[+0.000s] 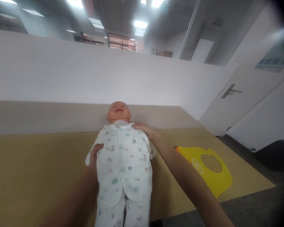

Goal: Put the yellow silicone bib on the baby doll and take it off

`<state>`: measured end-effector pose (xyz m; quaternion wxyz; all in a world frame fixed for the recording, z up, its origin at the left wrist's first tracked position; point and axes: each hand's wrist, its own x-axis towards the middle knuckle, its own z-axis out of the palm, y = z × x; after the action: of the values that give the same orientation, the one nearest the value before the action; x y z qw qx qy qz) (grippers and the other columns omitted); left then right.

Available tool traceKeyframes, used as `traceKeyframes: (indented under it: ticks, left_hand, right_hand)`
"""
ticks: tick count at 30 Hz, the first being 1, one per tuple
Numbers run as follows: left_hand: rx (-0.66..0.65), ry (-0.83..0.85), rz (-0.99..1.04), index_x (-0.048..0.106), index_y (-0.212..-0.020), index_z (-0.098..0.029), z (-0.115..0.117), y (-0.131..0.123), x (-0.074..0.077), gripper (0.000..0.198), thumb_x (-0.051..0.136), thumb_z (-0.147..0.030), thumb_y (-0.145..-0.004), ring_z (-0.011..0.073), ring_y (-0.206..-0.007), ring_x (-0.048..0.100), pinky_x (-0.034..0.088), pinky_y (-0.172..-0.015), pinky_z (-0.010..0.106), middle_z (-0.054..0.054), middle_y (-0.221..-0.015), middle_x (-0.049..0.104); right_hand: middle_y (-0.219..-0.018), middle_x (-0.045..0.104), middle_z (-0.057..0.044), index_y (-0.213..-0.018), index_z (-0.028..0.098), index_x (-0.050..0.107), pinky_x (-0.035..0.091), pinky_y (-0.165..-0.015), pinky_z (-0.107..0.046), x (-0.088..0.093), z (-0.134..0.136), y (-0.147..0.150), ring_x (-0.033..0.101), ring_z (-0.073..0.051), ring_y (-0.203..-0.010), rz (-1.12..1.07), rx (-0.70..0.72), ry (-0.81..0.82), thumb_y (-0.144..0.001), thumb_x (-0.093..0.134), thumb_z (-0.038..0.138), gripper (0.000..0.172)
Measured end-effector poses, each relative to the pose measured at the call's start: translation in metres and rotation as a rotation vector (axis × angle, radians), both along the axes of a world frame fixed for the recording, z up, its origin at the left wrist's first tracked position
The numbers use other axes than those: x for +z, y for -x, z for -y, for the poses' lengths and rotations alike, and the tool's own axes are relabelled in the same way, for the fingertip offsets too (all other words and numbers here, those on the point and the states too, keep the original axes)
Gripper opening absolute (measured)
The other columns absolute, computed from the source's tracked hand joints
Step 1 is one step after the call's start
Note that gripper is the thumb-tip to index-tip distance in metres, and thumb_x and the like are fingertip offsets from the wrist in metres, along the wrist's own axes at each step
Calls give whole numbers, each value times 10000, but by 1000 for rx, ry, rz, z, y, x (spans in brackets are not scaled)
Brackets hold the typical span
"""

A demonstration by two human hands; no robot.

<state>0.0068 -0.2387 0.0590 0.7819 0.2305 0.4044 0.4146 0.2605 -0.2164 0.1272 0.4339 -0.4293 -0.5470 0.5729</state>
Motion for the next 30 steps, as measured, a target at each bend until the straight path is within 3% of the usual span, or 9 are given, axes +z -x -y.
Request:
traceKeyframes:
  ticks: [2, 6, 14, 19, 26, 30]
  left_hand:
    - [63, -50, 25, 653, -915, -198, -16, -4, 9, 316, 673, -419, -690, 296, -748, 694, 539, -792, 406, -23, -566, 657]
    - [36, -132, 80, 646, -1053, -129, -43, -8, 10, 369, 637, -295, -724, 298, -851, 701, 523, -852, 399, 14, -732, 731]
    - [-98, -97, 151, 606, -1206, -114, -81, -1, -23, 565, 637, -259, -661, 360, -981, 685, 521, -888, 475, 77, -935, 760]
    - [-78, -27, 110, 632, -1123, -135, -97, -2, -40, 554, 645, -233, -577, 349, -919, 697, 534, -851, 470, 73, -847, 752]
    - [-46, -36, 60, 666, -756, -133, -109, -5, -47, 219, 625, -181, -546, 269, -681, 674, 544, -723, 377, 29, -632, 695]
    - [-93, -54, 99, 665, -676, -168, -113, -6, -53, 151, 617, -198, -536, 263, -637, 661, 538, -670, 367, 21, -562, 671]
  right_hand:
    - [-1207, 680, -57, -1224, 210, 625, 445, -1053, -441, -5, -33, -1, 581, -257, -1197, -82, 131, 43, -740, 742, 405, 534]
    - [-1191, 692, -45, -1154, 230, 660, 477, -1010, -389, -17, -74, -9, 619, -256, -1141, -89, 185, 63, -637, 795, 339, 545]
    - [-1225, 676, -51, -1232, 234, 607, 485, -971, -416, -36, -88, -10, 617, -273, -1146, -93, 164, 141, -635, 790, 290, 626]
    - [-1268, 651, -40, -1219, 277, 612, 496, -968, -418, -49, -104, -11, 594, -287, -1188, -67, 134, 210, -572, 823, 260, 681]
    - [-1238, 668, -68, -1298, 217, 557, 492, -892, -366, -72, -124, -14, 630, -265, -1105, -63, 154, 238, -568, 805, 220, 771]
    - [-1293, 631, -113, -1343, 172, 506, 490, -893, -371, -80, -125, -11, 621, -265, -1119, -68, 143, 297, -590, 785, 206, 803]
